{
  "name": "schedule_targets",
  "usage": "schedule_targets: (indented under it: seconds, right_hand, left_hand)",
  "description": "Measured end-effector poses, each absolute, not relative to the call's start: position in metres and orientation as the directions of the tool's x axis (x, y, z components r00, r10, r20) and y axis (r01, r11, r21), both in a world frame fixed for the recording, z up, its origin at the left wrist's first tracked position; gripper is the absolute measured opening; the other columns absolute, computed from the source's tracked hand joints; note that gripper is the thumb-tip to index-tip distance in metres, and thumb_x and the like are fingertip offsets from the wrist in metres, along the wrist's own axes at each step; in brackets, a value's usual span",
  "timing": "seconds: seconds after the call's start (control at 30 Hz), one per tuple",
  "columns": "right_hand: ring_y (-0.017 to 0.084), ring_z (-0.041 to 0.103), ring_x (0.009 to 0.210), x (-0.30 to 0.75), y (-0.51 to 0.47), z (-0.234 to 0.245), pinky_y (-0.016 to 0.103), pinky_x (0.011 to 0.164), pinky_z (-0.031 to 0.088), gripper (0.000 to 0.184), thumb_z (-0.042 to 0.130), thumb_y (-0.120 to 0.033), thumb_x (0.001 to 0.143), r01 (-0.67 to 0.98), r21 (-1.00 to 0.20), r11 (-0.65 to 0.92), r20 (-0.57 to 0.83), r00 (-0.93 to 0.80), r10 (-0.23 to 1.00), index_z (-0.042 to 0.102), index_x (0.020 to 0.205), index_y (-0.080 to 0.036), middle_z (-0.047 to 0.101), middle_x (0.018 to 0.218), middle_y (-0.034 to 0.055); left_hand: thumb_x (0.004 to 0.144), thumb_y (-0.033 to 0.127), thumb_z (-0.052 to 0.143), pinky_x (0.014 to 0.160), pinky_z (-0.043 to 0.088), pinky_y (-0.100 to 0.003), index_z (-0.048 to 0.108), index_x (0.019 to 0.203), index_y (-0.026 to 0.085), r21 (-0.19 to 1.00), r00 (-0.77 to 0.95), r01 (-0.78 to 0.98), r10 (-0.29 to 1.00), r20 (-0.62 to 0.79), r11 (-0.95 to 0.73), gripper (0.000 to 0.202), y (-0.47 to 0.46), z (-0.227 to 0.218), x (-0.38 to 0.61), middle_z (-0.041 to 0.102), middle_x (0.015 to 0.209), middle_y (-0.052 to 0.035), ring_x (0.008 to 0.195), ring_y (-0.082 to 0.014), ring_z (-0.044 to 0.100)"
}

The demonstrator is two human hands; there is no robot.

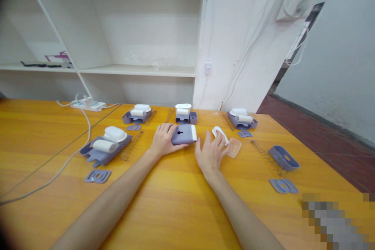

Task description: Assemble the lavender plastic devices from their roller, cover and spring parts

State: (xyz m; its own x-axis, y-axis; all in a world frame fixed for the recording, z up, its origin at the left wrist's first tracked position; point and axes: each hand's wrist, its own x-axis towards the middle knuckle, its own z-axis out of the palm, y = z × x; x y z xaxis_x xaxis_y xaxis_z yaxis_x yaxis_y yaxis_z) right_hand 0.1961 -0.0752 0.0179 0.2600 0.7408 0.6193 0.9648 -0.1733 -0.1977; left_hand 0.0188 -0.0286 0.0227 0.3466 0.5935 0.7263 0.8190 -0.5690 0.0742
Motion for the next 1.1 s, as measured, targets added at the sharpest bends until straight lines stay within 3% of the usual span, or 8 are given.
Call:
schedule_targets:
  seconds: [0.3,0.7,0.9,1.1]
  right_hand:
    - [0.034,0.030,0.119,0.194,-0.081,0.018,0.054,0.091,0.023,0.042,0.044,-0.040,0.083,0.982,-0.036,-0.186,0.494,0.179,0.851,0.051,0.117,-0.017,0.034,0.133,0.0202]
    - [0.030,0.043,0.103,0.192,-0.084,0.015,0.043,0.081,0.031,0.031,0.042,-0.038,0.084,0.991,0.033,-0.130,0.420,0.105,0.902,0.058,0.101,-0.017,0.047,0.115,0.0175]
    - [0.031,0.040,0.107,0.193,-0.085,0.026,0.046,0.084,0.028,0.028,0.041,-0.034,0.085,0.995,0.064,-0.078,0.488,0.037,0.872,0.058,0.101,-0.018,0.046,0.121,0.0164]
    - [0.034,0.035,0.113,0.210,-0.081,0.030,0.054,0.088,0.025,0.032,0.044,-0.034,0.083,0.976,0.100,-0.192,0.522,0.112,0.845,0.057,0.104,-0.014,0.044,0.122,0.0193]
  left_hand:
    - [0.065,0.071,0.051,0.083,0.037,-0.043,0.051,0.110,0.016,0.075,0.343,0.823,0.598,0.724,-0.563,0.071,-0.027,0.022,0.018,0.053,0.101,-0.0137,0.094,-0.0287,0.048]
    - [0.065,0.073,0.049,0.084,0.037,-0.043,0.052,0.109,0.015,0.080,0.346,0.814,0.590,0.729,-0.575,0.073,-0.028,0.023,0.019,0.053,0.101,-0.0139,0.094,-0.0284,0.048]
    - [0.065,0.073,0.049,0.084,0.037,-0.043,0.051,0.110,0.015,0.078,0.344,0.818,0.593,0.728,-0.570,0.074,-0.028,0.022,0.019,0.053,0.100,-0.0140,0.094,-0.0283,0.048]
    - [0.065,0.072,0.049,0.084,0.037,-0.043,0.052,0.109,0.016,0.080,0.342,0.815,0.589,0.733,-0.574,0.071,-0.029,0.023,0.019,0.053,0.100,-0.0138,0.093,-0.0282,0.048]
